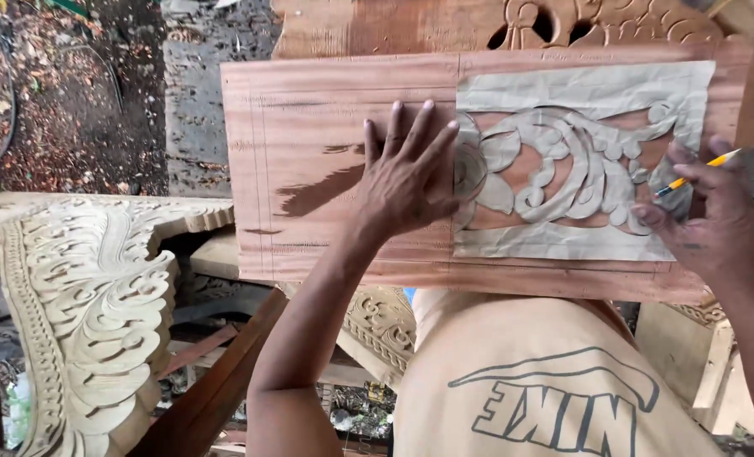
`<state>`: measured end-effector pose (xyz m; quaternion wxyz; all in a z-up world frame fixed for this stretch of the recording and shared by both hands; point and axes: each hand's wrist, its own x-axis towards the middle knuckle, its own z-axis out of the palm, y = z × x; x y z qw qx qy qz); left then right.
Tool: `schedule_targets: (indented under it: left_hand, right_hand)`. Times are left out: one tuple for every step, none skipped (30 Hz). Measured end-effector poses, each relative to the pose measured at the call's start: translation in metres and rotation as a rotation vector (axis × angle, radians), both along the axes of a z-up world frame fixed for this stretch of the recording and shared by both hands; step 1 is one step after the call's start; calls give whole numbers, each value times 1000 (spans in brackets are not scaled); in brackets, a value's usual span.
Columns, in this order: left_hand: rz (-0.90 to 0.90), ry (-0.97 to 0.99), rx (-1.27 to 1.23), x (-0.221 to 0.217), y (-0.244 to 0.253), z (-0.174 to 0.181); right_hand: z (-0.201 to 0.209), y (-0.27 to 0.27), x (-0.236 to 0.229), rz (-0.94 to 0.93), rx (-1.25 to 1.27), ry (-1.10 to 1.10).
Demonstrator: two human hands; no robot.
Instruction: The recorder uses a pencil to trace a decorative paper cutout pattern onto a flat wooden board.
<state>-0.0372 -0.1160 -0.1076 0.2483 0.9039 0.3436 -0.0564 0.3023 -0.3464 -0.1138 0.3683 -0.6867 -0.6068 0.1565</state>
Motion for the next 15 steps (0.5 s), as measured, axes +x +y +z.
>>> schedule_targets:
  left_hand:
    - [11,-20,21,1,3,-5]
    - [22,-36,32,1,2,-10]
    - [24,-32,14,-1,1,-9]
    - [-4,-34,47,-3,2,-9]
    - [-33,-37,80,-4,4,-9]
    - [-30,-33,72,-4,4,-4]
    - [-45,-27,47,-3,4,1]
    - [-63,-24,20,-2,4,6]
    - [-62,-21,9,-2,2,9]
    - [-66,-3,3,-1,2,12]
    - [-70,15,-3,0,2,15]
    - [-70,15,-7,-1,1,14]
    - [-77,8,5,-2,0,13]
    - [-84,0,20,-3,0,12]
    - [-84,-1,18,-4,-1,11]
  right_hand:
    - [-2,0,2,22,15,-72]
    - [-3,-4,2,45,20,-139]
    - [-2,-8,1,48,3,-135]
    - [-4,-8,1,31,-28,14]
    - [-6,-8,2,12,-59,163]
    - [-19,-15,10,15,-67,167]
    - [-31,-23,18,21,-80,92]
    - [-44,-33,26,26,-94,18]
    - [-38,-30,20,27,-105,21]
    - [-31,-25,15,42,-66,-9]
    - [-25,-21,10,58,-26,-40]
    - [-29,-25,12,58,-31,-40]
    - [-33,-29,14,33,-59,36]
    - [-38,-32,16,8,-84,111]
    - [-34,-30,13,8,-86,110]
